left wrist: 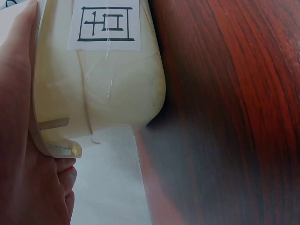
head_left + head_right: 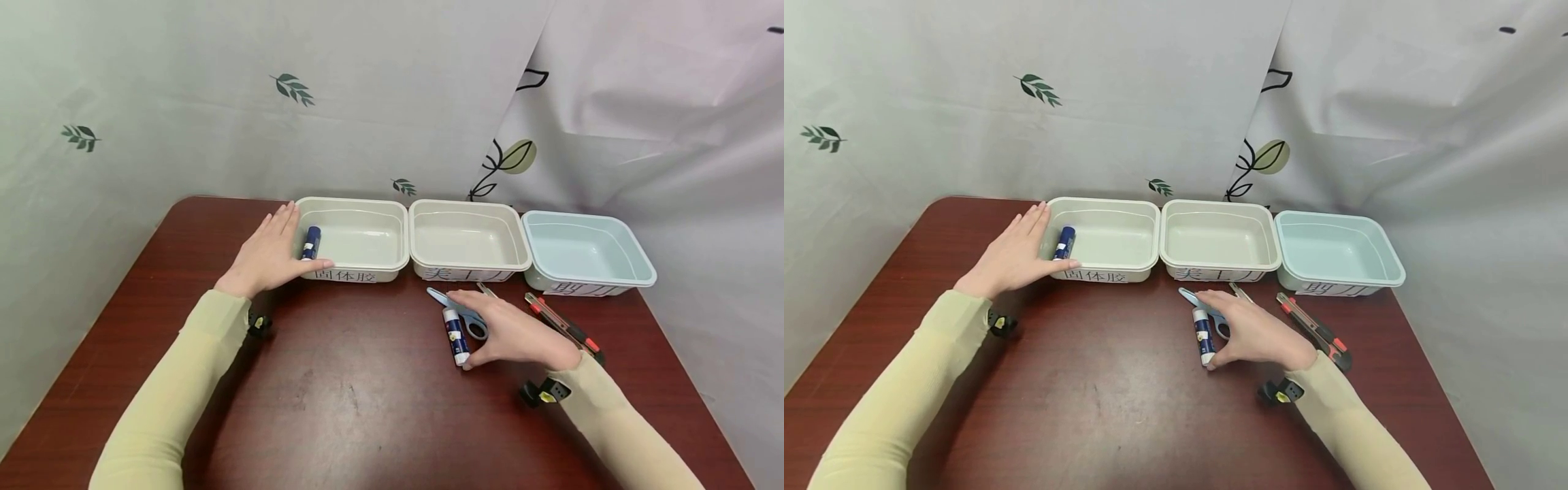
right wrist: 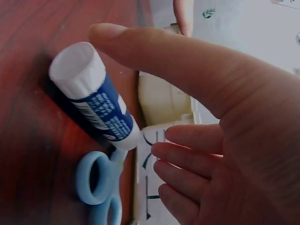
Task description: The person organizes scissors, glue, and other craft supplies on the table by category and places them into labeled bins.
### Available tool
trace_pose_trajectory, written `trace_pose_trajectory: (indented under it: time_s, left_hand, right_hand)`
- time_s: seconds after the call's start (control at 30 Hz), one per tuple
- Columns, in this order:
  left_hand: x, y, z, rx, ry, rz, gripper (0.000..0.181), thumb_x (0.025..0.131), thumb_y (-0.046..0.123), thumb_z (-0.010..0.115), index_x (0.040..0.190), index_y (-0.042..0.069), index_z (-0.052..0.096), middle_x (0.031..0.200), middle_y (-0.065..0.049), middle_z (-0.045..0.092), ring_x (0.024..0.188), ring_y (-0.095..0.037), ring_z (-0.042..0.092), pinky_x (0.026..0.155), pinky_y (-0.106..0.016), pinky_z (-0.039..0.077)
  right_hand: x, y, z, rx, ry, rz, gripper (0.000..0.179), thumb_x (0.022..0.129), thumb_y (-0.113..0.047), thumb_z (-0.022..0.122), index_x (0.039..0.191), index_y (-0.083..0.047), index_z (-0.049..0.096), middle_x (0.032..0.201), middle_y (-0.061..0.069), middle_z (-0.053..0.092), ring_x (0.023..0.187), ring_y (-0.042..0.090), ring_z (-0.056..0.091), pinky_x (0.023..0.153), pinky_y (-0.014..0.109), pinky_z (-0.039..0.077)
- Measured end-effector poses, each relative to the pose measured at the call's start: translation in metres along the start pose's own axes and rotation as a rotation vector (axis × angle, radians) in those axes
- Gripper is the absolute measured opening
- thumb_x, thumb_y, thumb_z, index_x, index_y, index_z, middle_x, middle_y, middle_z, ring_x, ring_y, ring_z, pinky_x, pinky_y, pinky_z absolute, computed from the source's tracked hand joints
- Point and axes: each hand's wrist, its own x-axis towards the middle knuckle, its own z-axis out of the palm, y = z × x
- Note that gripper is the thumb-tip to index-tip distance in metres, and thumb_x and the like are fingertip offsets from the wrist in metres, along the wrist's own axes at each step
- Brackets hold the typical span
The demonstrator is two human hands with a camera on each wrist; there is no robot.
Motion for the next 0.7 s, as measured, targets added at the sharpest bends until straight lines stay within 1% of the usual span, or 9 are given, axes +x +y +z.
trace_pose_trajectory:
  time_s: [0.1, 0.2, 0.43, 0.7]
  left_hand:
    - [0.0002, 0.0003, -0.0007, -0.001, -0.003, -0.002, 0.128, 0.083, 0.085, 0.051, 0.160, -0.005, 0.004, 0.167, -0.022, 0.003, 0.154, -0.033, 0.002, 0.124, -0.046, 0.001]
    - [0.0004, 0.0003, -0.0006, -0.005, -0.003, -0.004, 0.128, 0.083, 0.085, 0.051, 0.160, -0.005, 0.004, 0.168, -0.022, 0.003, 0.154, -0.032, 0.001, 0.124, -0.045, 0.000]
    - [-0.0005, 0.0003, 0.0003, -0.011, -0.005, -0.006, 0.128, 0.083, 0.086, 0.051, 0.161, -0.004, 0.003, 0.168, -0.021, 0.002, 0.154, -0.032, 0.000, 0.124, -0.045, -0.001]
    - [-0.0011, 0.0006, -0.0003, -0.018, 0.006, -0.004, 0.128, 0.083, 0.085, 0.053, 0.161, -0.004, 0.005, 0.168, -0.021, 0.004, 0.155, -0.032, 0.002, 0.124, -0.044, 0.000]
  right_hand:
    - [-0.0012, 0.0015, 0.0034, -0.005, -0.002, -0.003, 0.111, 0.059, -0.033, 0.099, 0.152, -0.004, 0.046, 0.150, 0.010, 0.050, 0.134, 0.028, 0.047, 0.112, 0.054, 0.035]
    - [-0.0020, 0.0026, 0.0059, -0.017, -0.001, -0.013, 0.107, 0.060, -0.030, 0.099, 0.150, -0.002, 0.047, 0.148, 0.011, 0.051, 0.134, 0.028, 0.048, 0.112, 0.054, 0.035]
    - [-0.0022, 0.0044, 0.0098, -0.014, -0.010, -0.010, 0.098, 0.064, -0.027, 0.096, 0.148, -0.002, 0.051, 0.146, 0.014, 0.052, 0.133, 0.029, 0.049, 0.108, 0.051, 0.041]
    - [-0.0012, 0.0052, 0.0113, -0.011, 0.004, -0.023, 0.097, 0.062, -0.026, 0.096, 0.146, -0.002, 0.053, 0.143, 0.013, 0.054, 0.128, 0.028, 0.052, 0.106, 0.050, 0.043]
